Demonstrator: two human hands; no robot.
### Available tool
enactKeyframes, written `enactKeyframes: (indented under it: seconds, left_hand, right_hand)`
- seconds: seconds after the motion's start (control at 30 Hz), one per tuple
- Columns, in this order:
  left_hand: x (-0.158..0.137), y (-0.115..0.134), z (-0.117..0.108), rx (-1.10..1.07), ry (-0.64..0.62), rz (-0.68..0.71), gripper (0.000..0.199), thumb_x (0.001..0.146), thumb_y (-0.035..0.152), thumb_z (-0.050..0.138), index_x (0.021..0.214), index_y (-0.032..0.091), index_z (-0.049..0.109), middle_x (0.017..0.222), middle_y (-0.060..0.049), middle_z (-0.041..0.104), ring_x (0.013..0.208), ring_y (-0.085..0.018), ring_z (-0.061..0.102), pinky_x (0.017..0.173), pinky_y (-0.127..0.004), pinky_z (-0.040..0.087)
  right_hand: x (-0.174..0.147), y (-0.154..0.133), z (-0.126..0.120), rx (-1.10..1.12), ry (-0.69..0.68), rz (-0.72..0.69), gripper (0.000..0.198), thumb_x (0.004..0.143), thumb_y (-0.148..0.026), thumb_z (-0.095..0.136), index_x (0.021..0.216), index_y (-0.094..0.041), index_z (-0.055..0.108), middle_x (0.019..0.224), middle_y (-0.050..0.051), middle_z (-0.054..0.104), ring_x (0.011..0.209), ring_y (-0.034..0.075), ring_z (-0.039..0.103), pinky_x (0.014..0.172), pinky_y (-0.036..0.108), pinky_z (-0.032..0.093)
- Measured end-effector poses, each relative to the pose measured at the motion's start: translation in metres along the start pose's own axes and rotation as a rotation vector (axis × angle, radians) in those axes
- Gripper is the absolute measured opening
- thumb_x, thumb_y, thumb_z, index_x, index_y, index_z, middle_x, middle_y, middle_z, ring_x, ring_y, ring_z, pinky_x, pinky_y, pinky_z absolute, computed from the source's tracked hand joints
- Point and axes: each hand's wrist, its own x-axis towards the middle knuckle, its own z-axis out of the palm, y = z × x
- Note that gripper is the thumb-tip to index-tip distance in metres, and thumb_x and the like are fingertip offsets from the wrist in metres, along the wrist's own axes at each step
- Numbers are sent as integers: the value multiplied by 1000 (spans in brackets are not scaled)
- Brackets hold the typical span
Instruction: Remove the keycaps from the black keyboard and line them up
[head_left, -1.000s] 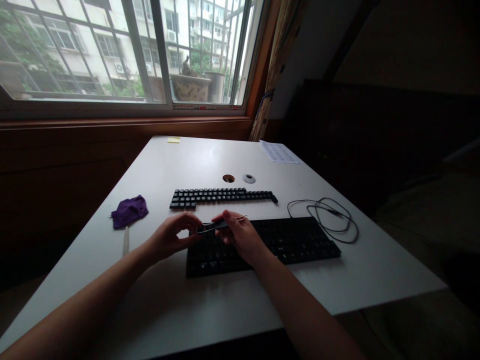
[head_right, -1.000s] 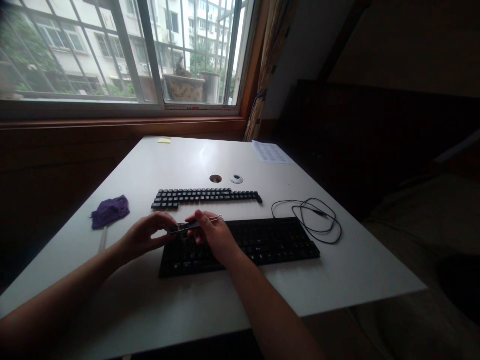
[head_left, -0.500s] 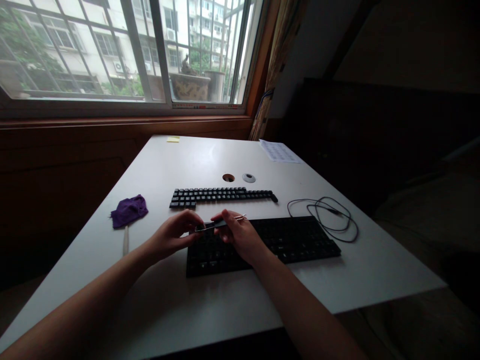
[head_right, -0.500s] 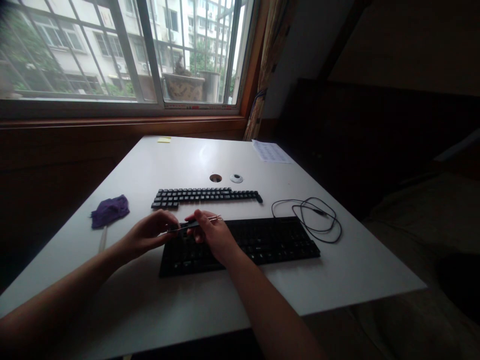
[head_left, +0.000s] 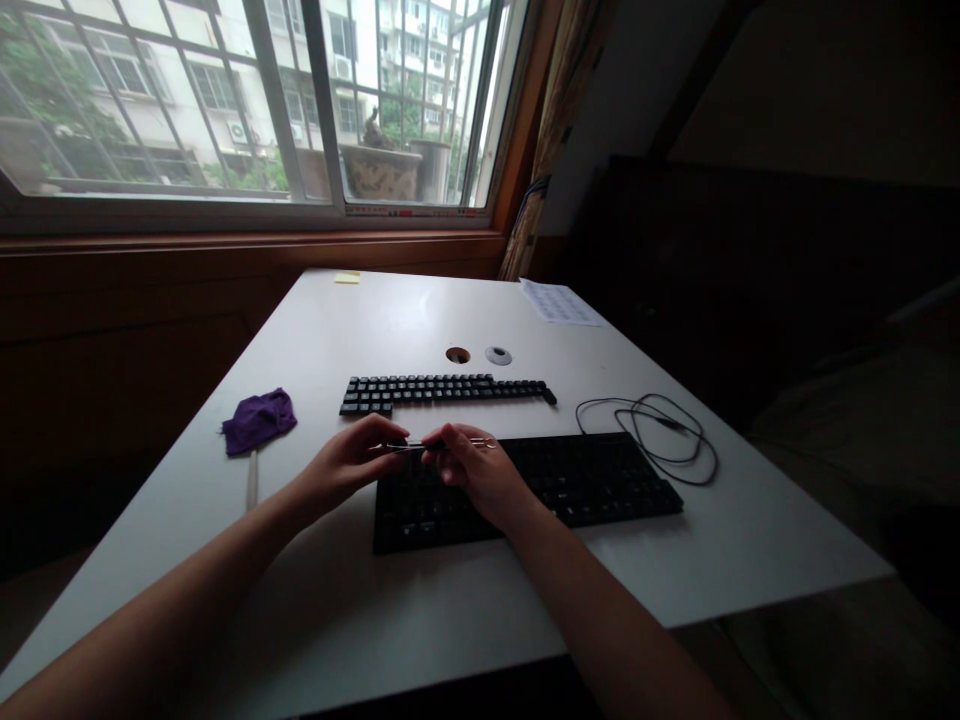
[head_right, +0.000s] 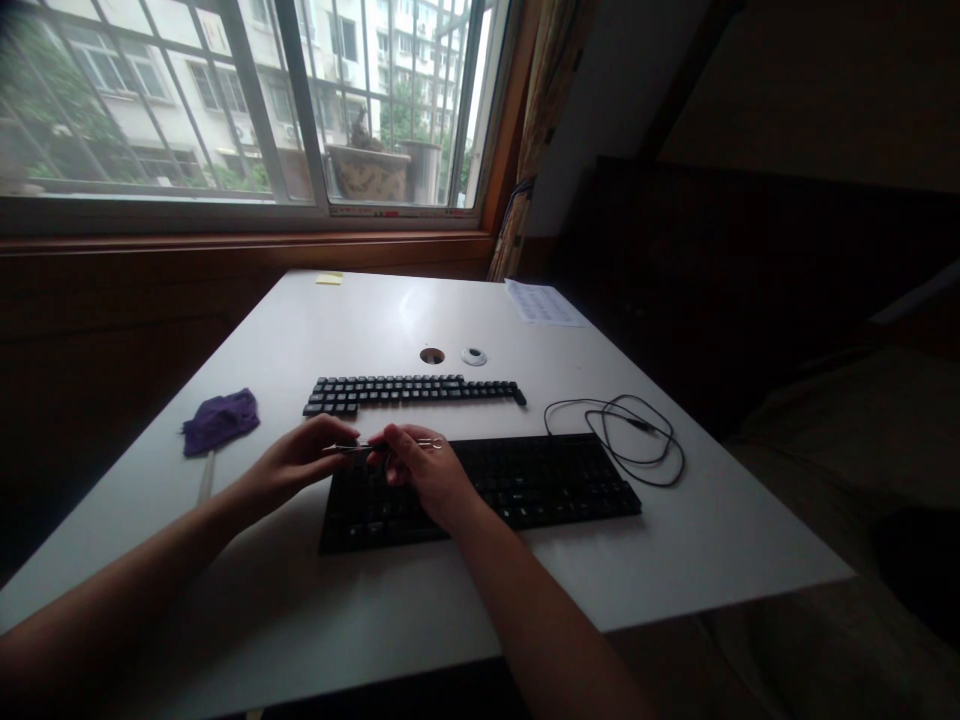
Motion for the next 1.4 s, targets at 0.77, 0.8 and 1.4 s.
enactKeyframes:
  seconds: [0.77, 0.8, 1.4]
  left_hand:
    - [5, 0, -1, -61, 60, -37, 40, 83, 27, 72, 118, 18, 56, 103, -7, 71, 91, -19, 69, 81, -33, 55]
    - [5, -1, -1, -74, 71, -22, 39, 83, 26, 73, 117, 18, 54, 102, -6, 71, 89, -18, 69, 81, -33, 55]
    - [6, 1, 0, -109, 63, -66, 41, 78, 21, 76, 113, 18, 54, 95, -4, 72, 90, -19, 70, 80, -32, 53]
  right_hand:
    - [-1, -2, 5, -1, 14, -39, 38, 87, -52, 63, 100, -19, 73, 89, 7, 73, 54, 6, 51, 52, 20, 39]
    - [-1, -3, 5, 8, 21, -33, 38, 87, -53, 63, 100, -19, 73, 88, 7, 73, 54, 6, 51, 51, 20, 38]
    - [0, -1, 4, 4, 10, -40, 38, 88, -53, 62, 99, -19, 73, 87, 7, 73, 54, 7, 50, 51, 21, 37]
